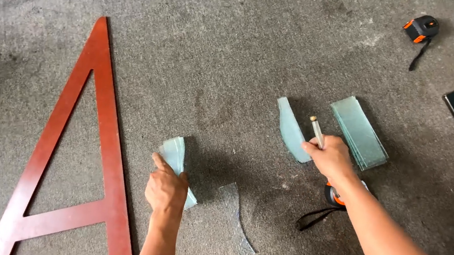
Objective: Cutting and shaping small pieces of glass using a handheld glass cutter and measuring tools on a workbench.
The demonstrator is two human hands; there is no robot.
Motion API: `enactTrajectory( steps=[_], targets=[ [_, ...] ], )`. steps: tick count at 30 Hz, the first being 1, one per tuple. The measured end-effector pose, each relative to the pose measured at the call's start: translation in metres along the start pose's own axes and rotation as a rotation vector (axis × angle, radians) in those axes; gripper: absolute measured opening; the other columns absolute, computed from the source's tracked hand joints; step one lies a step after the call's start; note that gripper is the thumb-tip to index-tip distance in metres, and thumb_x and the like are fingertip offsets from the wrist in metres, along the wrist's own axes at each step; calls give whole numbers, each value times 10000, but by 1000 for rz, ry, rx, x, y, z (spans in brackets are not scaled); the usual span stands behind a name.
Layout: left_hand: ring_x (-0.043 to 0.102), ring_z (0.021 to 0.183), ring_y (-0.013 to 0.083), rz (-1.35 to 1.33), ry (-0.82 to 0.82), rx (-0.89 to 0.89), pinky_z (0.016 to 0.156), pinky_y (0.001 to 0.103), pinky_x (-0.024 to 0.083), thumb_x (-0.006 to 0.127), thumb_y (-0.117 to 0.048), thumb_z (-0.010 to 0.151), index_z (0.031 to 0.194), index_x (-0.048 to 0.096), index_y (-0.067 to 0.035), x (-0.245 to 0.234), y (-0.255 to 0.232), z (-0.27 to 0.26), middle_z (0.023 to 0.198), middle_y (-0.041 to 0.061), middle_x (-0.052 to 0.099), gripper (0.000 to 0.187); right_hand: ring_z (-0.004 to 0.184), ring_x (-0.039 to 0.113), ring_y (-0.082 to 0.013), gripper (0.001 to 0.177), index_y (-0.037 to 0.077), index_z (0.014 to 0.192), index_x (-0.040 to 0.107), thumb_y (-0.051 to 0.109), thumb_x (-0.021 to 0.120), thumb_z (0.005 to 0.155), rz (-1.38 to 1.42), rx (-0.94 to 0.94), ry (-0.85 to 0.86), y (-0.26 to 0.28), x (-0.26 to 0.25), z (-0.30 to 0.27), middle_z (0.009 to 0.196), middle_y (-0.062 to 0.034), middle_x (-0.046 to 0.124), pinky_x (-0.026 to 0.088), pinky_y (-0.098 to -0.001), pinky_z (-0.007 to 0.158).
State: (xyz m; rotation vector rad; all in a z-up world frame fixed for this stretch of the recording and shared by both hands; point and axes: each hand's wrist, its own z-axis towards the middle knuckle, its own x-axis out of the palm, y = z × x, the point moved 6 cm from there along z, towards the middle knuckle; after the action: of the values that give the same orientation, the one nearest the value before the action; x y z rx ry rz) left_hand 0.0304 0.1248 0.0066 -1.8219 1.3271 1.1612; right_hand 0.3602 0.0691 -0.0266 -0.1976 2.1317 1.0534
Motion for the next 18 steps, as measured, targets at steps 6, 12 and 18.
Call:
enactTrajectory(
  steps=[6, 12, 18],
  targets=[
    [626, 762, 257, 4, 9, 2, 664, 369, 530, 583, -301, 768, 1337, 156, -39, 9, 5, 5, 791, 155, 620, 758, 759, 598, -353, 314, 33, 829, 604, 325, 592, 715, -188, -14, -4, 6, -13, 0, 697, -156, 622, 473, -448, 639],
    [611, 649, 226, 41, -8, 63, 546, 301, 518, 563, -209, 783, 1354, 66, -45, 5, -6, 4, 744, 135, 612, 774, 720, 579, -306, 463, 2, 990, 556, 319, 688, 680, -444, 11, -203, -24, -54, 35, 878, -175, 537, 507, -387, 610],
    [601, 595, 226, -67, -33, 57, 530, 305, 478, 544, -188, 699, 1360, 66, -59, 28, 3, 18, 730, 106, 596, 826, 632, 561, -300, 508, -29, 835, 590, 417, 711, 625, -614, -34, -195, -59, -67, 53, 791, -186, 537, 480, -390, 560]
  ],
)
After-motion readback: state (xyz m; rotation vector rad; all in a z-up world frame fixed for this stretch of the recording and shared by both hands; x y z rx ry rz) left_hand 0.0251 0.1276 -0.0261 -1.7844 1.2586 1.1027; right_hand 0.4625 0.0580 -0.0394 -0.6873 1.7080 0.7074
